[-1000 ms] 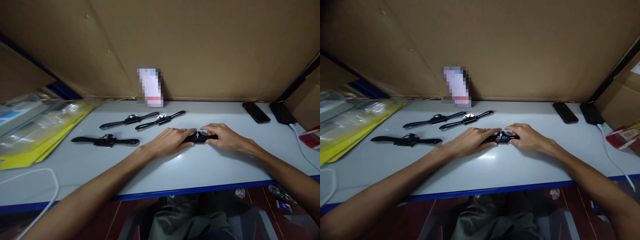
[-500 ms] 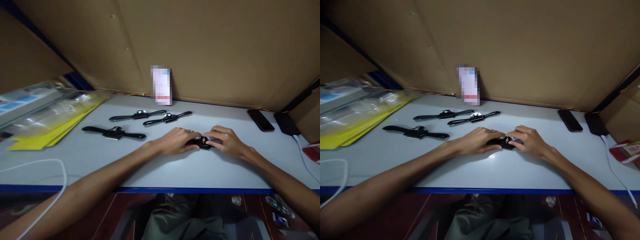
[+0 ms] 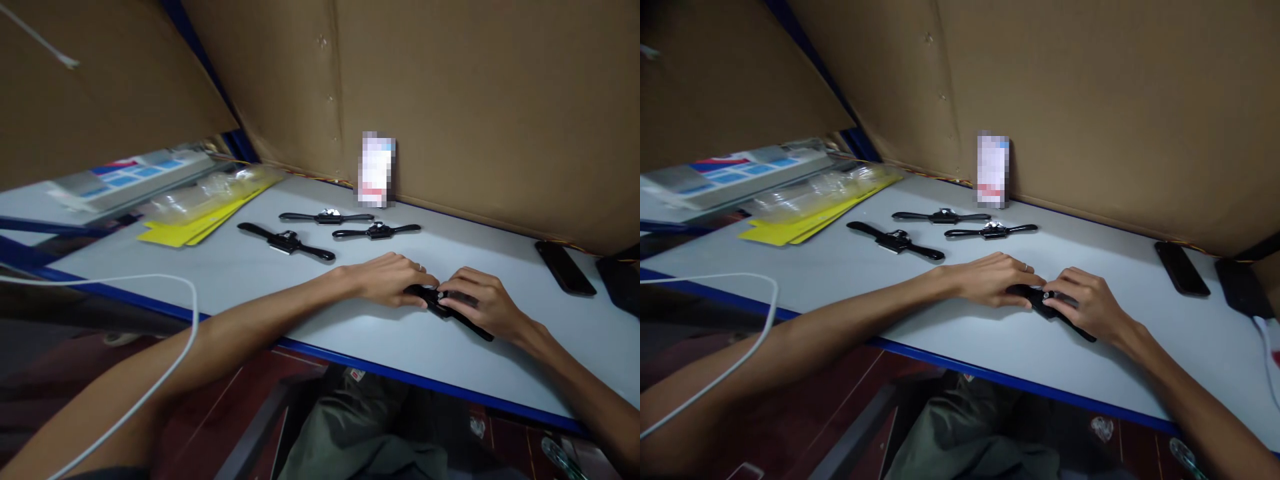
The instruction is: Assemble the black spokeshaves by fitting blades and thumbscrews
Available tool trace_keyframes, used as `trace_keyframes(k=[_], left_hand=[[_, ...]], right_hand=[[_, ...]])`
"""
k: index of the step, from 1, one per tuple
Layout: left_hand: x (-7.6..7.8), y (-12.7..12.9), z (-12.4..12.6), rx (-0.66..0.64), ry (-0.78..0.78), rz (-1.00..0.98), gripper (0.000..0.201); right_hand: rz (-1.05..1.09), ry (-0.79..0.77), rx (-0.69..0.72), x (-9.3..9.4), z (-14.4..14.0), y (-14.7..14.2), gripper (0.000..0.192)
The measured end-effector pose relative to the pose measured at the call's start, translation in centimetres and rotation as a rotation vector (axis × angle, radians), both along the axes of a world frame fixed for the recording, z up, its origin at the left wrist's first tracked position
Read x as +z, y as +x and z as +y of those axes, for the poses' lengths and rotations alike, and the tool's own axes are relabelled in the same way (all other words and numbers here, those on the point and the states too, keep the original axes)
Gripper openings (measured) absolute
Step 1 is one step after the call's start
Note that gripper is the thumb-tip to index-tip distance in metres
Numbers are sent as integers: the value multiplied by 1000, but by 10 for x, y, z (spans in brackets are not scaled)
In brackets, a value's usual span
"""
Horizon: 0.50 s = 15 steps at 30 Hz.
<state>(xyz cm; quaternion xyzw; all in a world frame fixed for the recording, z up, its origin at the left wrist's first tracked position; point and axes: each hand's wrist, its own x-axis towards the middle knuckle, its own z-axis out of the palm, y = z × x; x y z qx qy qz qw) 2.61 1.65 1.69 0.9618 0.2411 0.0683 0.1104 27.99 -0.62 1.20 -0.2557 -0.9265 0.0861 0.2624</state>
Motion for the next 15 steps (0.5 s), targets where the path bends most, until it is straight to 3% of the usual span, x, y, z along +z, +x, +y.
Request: trace_keyframes(k=[15], left_hand=[[1,0,0,-8,8,15,37]], right_hand=[[-27,-4,-44,-3,-3,-3,13]])
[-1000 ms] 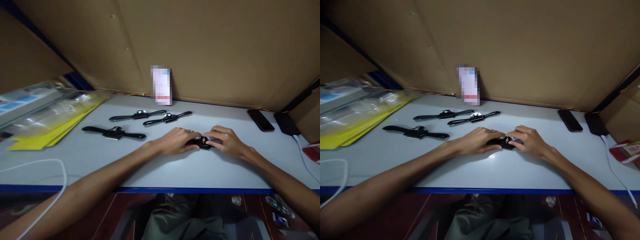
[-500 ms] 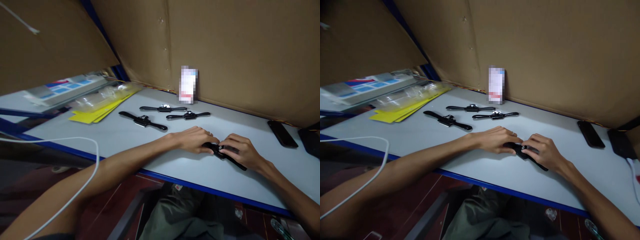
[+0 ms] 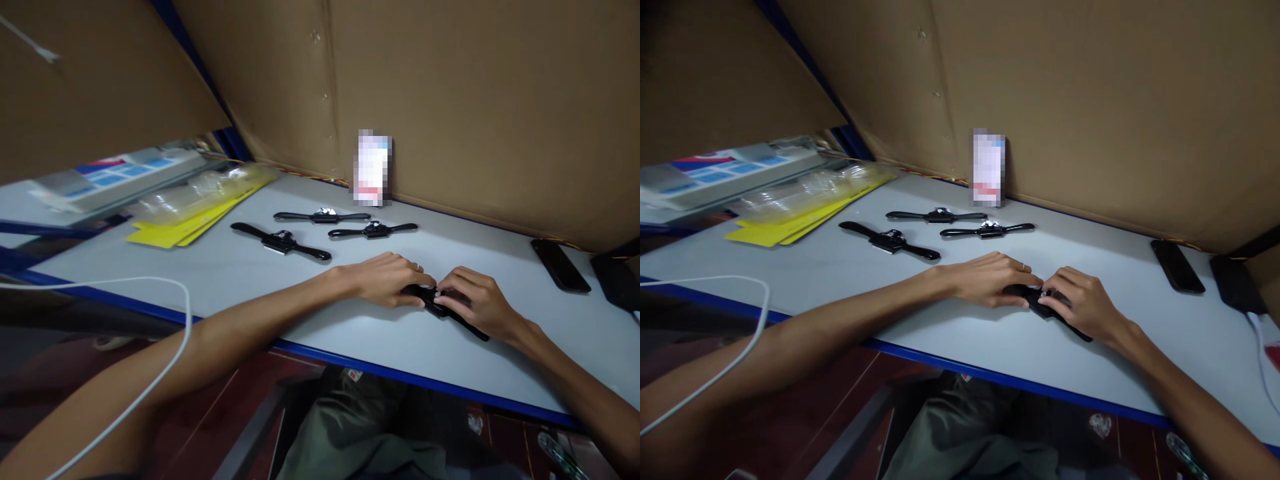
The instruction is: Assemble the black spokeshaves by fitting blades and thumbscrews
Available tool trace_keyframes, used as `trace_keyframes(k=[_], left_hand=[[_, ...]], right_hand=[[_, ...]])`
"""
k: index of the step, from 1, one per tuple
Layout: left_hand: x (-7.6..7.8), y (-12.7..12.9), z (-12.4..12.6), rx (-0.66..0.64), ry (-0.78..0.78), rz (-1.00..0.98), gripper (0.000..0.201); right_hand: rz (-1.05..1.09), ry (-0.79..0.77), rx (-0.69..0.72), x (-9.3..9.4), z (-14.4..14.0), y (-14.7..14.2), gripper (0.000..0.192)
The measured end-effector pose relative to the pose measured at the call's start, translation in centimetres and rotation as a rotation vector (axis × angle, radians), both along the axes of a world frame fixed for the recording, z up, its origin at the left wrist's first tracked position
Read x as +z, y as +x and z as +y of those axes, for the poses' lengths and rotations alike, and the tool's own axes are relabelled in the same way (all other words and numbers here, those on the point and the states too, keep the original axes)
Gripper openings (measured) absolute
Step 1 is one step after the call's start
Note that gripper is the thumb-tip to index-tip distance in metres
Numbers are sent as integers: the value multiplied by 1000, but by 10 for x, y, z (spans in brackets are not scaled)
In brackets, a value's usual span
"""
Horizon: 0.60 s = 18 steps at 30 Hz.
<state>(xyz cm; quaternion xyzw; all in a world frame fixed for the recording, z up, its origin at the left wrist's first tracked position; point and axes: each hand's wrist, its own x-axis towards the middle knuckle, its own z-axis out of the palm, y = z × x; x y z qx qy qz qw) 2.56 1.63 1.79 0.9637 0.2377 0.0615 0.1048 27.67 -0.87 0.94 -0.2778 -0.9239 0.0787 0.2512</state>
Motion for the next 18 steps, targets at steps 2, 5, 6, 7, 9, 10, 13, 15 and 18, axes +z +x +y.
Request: trace_keyframes(k=[2,5,6,7,9,10,13,15,18], left_hand=[[-1,0,0,4,3,3,38],[-2,0,0,11,6,6,40],[-3,0,0,14,8,6,40],[-3,0,0,16,10,5,40],[-3,1,0,16,14,1,40],[-3,1,0,17,14,-1,39],[-3,1,1,15,12,-4,39],[-4,1,1,15,14,-6,40],[-4,1,1,16,15,-8,39]], right_hand=[[-9,8,-11,-1,0,0,13],[-34,21,-26,-2,-1,1,13],[-42,24,-29,-2,-1,1,14],[-49,27,-31,-2,-1,1,14],[-62,34,-34,-2,-1,1,14],[-67,38,-36,-2,-1,0,15],[-80,42,-42,-2,-1,0,16],[-81,40,-46,-2,-1,0,18],[-82,46,-50,-1,-2,-1,20]])
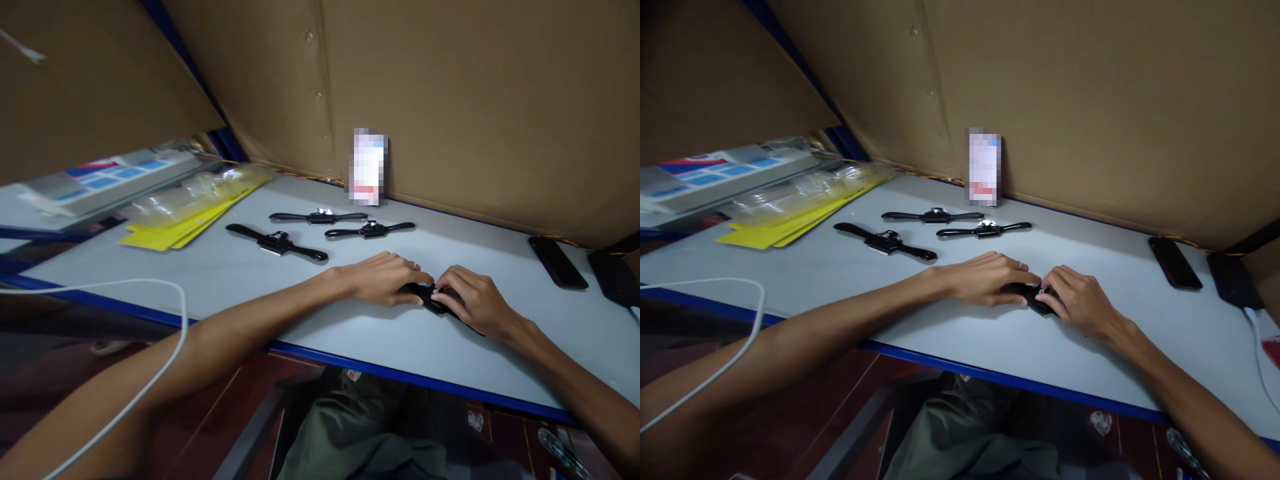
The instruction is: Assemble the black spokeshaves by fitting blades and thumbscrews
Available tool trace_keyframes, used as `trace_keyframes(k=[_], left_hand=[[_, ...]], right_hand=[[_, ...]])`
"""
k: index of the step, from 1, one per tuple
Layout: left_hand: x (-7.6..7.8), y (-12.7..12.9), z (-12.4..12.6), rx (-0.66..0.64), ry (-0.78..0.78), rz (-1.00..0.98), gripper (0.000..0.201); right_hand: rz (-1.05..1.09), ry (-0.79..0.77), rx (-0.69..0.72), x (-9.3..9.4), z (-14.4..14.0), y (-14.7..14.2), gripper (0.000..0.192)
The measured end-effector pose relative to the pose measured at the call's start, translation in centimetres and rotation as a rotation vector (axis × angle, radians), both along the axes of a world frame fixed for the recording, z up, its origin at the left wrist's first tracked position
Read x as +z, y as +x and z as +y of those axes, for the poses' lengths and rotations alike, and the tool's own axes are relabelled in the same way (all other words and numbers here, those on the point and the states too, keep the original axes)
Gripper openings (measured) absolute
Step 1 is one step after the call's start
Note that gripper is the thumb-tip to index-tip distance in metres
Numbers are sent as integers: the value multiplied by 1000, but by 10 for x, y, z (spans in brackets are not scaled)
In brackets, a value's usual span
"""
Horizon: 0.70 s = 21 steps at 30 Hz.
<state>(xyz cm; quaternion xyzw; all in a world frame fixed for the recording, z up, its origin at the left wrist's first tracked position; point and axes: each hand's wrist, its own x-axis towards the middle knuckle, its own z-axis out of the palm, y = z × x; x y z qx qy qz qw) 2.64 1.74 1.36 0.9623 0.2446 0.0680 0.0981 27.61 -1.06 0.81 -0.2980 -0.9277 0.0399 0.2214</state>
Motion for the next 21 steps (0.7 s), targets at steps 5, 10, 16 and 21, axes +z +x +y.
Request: trace_keyframes(k=[5,10,16,21], left_hand=[[2,0,-2,4,-4,6,39],[2,1,-2,9,-5,7,40],[1,0,-1,4,-6,5,39],[3,1,-1,7,-1,9,39]], right_hand=[[3,14,2,0,-1,-1,19],[-11,9,-9,0,0,-1,21],[-15,9,-7,1,0,-2,22],[-15,5,-11,0,-1,-2,21]])
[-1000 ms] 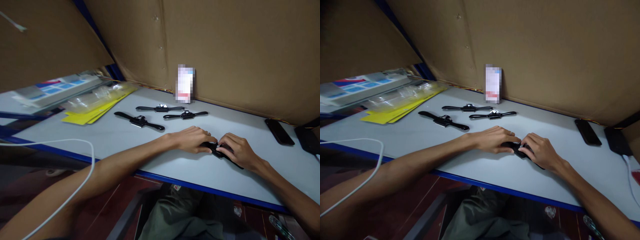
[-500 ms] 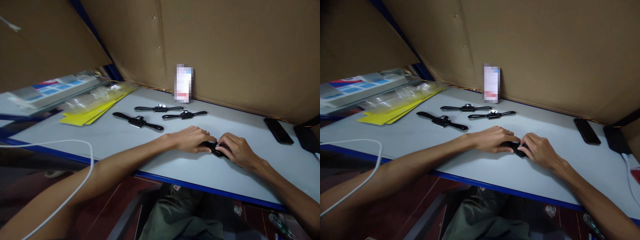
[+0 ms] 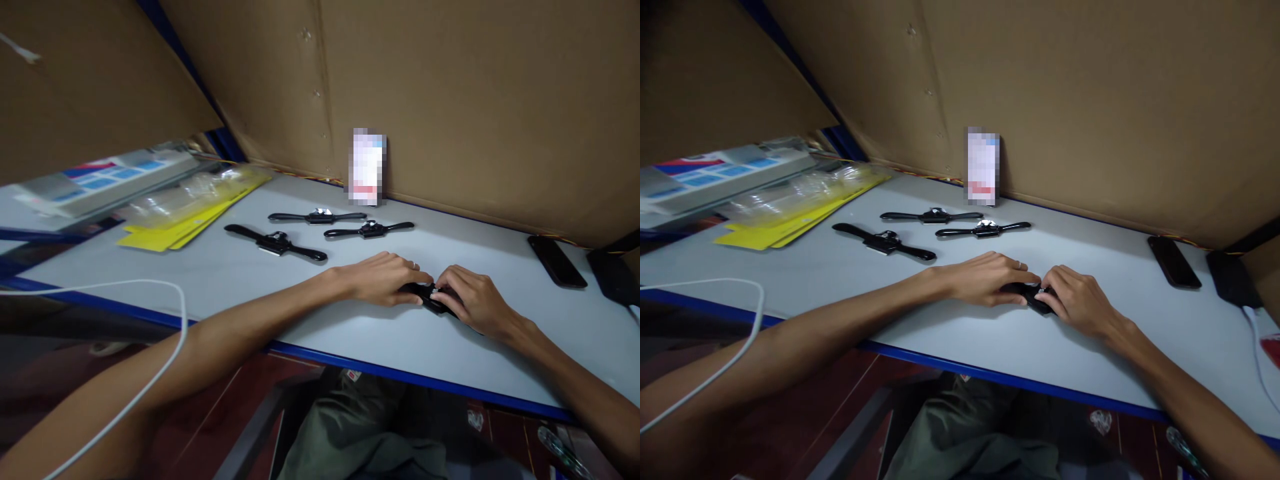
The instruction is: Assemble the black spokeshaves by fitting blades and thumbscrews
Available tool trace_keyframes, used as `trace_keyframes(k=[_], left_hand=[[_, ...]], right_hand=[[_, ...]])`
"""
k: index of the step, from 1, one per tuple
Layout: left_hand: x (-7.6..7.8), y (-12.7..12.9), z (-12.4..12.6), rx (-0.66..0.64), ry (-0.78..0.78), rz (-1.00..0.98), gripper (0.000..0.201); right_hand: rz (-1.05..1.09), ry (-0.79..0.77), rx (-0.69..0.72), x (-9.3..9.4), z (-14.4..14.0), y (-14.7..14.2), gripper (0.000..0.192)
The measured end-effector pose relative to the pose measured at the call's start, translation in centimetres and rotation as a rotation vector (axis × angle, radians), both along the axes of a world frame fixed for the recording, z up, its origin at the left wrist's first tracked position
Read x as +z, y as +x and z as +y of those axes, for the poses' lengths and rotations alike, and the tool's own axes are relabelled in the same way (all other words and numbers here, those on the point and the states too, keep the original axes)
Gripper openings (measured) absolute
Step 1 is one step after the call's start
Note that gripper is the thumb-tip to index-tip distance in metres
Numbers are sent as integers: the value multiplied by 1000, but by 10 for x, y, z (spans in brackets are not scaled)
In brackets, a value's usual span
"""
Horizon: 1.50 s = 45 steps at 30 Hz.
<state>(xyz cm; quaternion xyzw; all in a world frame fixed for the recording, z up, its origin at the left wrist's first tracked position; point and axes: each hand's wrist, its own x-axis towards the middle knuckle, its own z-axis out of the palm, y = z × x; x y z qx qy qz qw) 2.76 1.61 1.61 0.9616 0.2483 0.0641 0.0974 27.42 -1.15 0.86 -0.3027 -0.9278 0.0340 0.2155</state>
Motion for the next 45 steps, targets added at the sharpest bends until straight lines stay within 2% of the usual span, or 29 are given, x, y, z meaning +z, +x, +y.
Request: trace_keyframes(k=[45], left_hand=[[0,2,-2,6,25,14,37]], right_hand=[[-77,76,-50,-1,-3,-3,21]])
